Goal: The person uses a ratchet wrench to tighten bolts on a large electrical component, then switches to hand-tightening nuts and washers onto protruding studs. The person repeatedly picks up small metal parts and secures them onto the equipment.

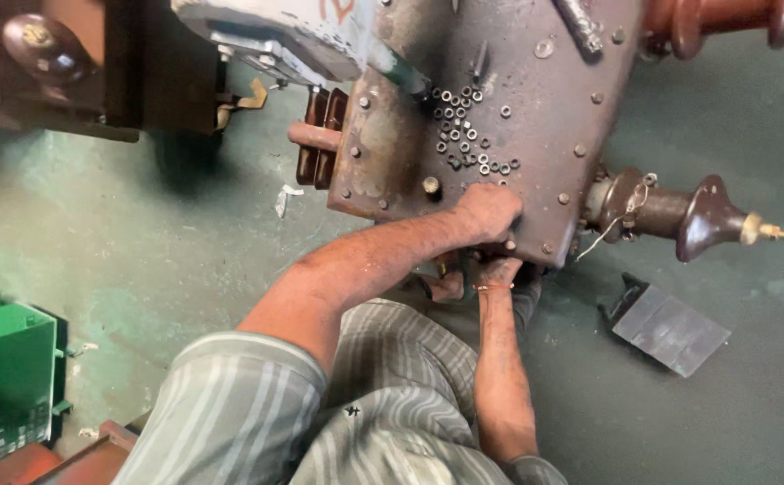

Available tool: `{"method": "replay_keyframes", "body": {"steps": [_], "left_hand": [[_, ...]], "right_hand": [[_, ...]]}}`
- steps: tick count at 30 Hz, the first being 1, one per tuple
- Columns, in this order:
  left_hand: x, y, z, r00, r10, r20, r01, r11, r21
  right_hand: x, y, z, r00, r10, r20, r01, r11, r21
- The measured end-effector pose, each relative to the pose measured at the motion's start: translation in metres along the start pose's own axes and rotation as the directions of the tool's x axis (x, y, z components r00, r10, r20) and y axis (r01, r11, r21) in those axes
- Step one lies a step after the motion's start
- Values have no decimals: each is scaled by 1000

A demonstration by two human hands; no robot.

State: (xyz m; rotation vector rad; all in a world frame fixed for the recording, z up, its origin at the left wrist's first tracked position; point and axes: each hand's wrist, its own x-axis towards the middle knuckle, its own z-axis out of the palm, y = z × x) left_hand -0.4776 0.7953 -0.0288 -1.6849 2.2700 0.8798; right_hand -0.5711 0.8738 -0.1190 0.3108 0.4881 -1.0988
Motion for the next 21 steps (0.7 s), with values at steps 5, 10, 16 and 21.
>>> {"method": "replay_keyframes", "body": {"steps": [5, 10, 16, 21], "left_hand": [[0, 0, 0, 1000, -6, -5, 6, 1000, 19], [-4, 5, -5, 1000, -22, 20, 22, 1000, -1], [-7, 7, -15, 999, -23, 36, 23, 1000, 3], [-5, 6, -11, 1000, 3, 12, -3, 1000, 14]], "right_hand": [[-3, -1, 0, 990, -63, -123, 52, 994, -92], [-2, -2, -10, 990, -26, 135, 17, 998, 66], [-3, -7, -7, 998, -32, -54, 30, 999, -40], [0, -7, -7, 997, -21, -73, 20, 1000, -24]]}}
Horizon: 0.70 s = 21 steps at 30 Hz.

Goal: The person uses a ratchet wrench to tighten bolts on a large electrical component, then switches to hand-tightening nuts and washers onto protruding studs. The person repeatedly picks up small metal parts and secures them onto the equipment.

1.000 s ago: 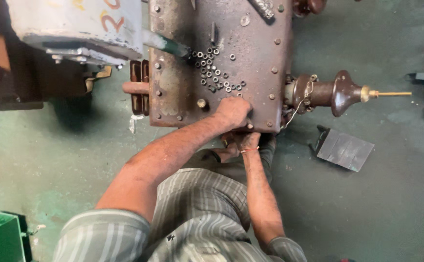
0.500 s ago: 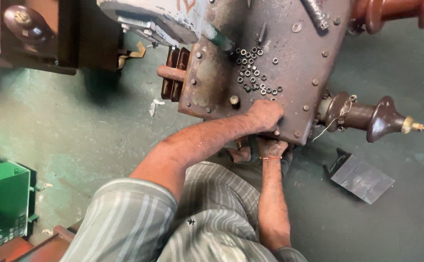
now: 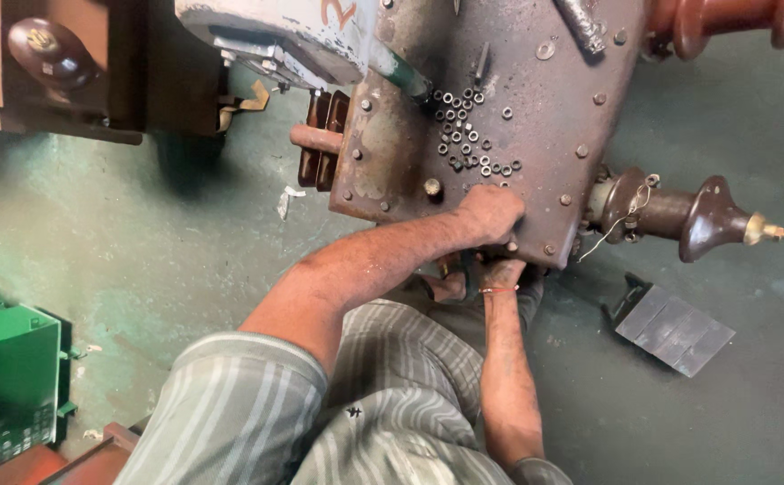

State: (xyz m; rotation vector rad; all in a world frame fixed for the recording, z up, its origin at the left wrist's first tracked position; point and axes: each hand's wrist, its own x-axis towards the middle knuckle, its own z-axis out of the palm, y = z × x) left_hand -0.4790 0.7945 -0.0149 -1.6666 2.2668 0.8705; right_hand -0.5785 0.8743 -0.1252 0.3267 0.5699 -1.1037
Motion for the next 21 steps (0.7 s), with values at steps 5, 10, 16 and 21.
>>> {"method": "replay_keyframes", "body": {"steps": [5, 10, 16, 21], "left_hand": [[1, -2, 5, 1000, -4, 7, 4, 1000, 0], [1, 0, 2, 999, -20, 28, 20, 1000, -1], [-1, 1, 0, 1000, -9, 22, 9, 1000, 9], [0, 1, 1, 1000, -9, 9, 9, 1000, 15]], "right_hand": [[-1, -2, -4, 1000, 12, -2, -12, 1000, -20], [-5, -4, -1, 1000, 31, -7, -31, 1000, -1], [-2, -6, 0, 999, 10, 43, -9, 999, -35], [-2, -6, 4, 999, 32, -23, -31, 998, 53]]}}
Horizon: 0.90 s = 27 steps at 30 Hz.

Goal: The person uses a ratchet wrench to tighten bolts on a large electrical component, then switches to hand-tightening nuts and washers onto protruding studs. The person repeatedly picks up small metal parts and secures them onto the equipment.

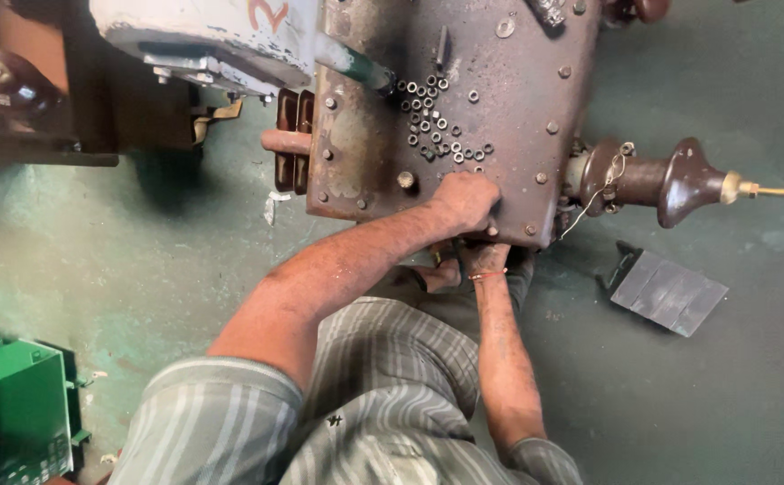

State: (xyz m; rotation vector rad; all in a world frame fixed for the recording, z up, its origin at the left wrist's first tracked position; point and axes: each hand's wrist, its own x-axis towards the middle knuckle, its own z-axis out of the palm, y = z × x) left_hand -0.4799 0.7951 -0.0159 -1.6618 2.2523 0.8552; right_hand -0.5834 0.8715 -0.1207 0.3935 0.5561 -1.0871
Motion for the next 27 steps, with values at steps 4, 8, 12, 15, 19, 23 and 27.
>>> {"method": "replay_keyframes", "body": {"steps": [4, 8, 12, 15, 19, 23, 27], "left_hand": [[2, 1, -1, 999, -16, 28, 16, 1000, -4], [2, 3, -1, 999, -24, 49, 24, 1000, -8], [3, 1, 4, 999, 34, 13, -34, 999, -29], [5, -2, 9, 999, 30, 14, -29, 999, -31], [5, 0, 13, 999, 49, 5, -49, 999, 19], [3, 4, 9, 1000, 28, 2, -28, 1000, 14], [3, 7, 3, 998, -11, 60, 13, 1000, -18]], "right_hand": [[-4, -2, 2, 996, 3, 89, 4, 997, -80], [-4, -6, 1, 999, 25, 29, -22, 996, -86], [-4, -7, -1, 985, 18, 169, -13, 999, -30], [-5, -8, 1, 981, 45, 189, -43, 999, -16], [-7, -11, 4, 990, 129, 54, -126, 991, -53], [-12, -15, 5, 959, 46, 280, -39, 999, -31], [-10, -14, 0, 986, 43, 163, -18, 989, -149]]}}
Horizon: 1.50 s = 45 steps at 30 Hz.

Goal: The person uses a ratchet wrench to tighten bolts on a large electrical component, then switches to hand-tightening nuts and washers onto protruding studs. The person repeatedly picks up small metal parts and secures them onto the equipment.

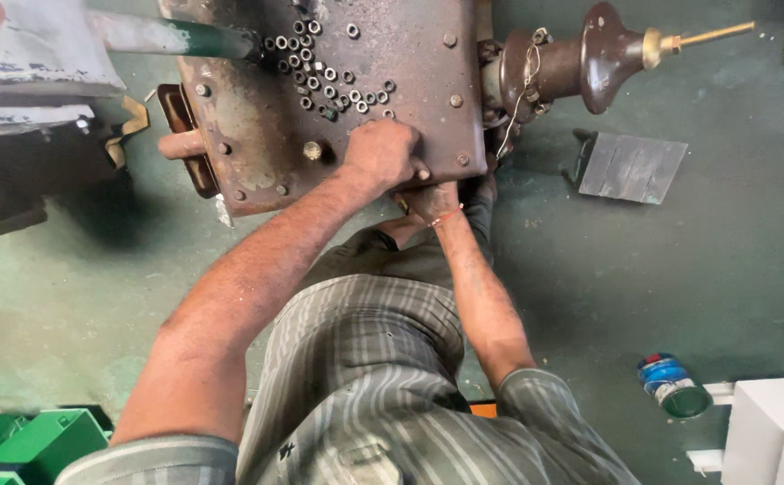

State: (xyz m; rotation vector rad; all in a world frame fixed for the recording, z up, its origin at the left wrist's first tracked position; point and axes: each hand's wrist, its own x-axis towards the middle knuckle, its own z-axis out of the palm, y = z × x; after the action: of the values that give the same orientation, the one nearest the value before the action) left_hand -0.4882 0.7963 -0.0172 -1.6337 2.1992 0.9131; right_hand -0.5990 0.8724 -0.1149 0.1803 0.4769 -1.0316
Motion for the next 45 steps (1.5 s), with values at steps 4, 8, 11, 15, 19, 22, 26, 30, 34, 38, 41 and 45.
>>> {"method": "replay_keyframes", "body": {"steps": [4, 8, 11, 15, 19, 22, 26, 30, 34, 38, 41, 45], "left_hand": [[1, 0, 0, 1000, 7, -19, -6, 999, 35], [-1, 0, 1, 1000, 9, -12, -9, 1000, 21], [-3, 1, -1, 1000, 0, -22, -1, 1000, -9], [-3, 1, -3, 1000, -10, -26, 10, 1000, -23], [-2, -1, -3, 1000, -23, -10, 23, 999, -41], [-2, -3, -1, 999, -26, -20, 25, 999, -27], [-2, -6, 0, 999, -33, -26, 32, 999, -38], [-2, -5, 1, 999, -19, -48, 15, 998, -66], [-4, -2, 5, 994, -17, -107, 9, 997, -76], [-22, 11, 33, 988, -141, -60, 101, 893, -440], [-40, 42, 72, 971, -239, -17, 48, 261, -964], [-43, 91, 100, 905, -419, 78, -74, -334, -940]], "right_hand": [[4, 6, -13, 1000, 5, -25, -3, 997, 71], [7, 6, -24, 996, 54, 64, -66, 979, 194], [7, 4, -23, 996, 62, 66, -71, 987, 145], [5, 0, -14, 999, 36, -37, -38, 998, -50], [0, -5, -2, 996, 43, -84, -44, 999, -10], [-2, -7, 7, 992, 96, -79, -106, 985, -133], [-4, -11, 11, 998, 28, -51, -39, 973, -226], [-3, -15, 8, 993, 94, 75, -74, 967, -242], [-17, -23, 10, 970, 240, -38, -243, 959, -148], [-49, -48, 10, 966, 182, -183, -235, 914, -331], [-86, -66, 6, 930, 244, -274, -300, 935, -187], [-107, -70, 3, 920, 228, -318, -239, 971, 6]]}}
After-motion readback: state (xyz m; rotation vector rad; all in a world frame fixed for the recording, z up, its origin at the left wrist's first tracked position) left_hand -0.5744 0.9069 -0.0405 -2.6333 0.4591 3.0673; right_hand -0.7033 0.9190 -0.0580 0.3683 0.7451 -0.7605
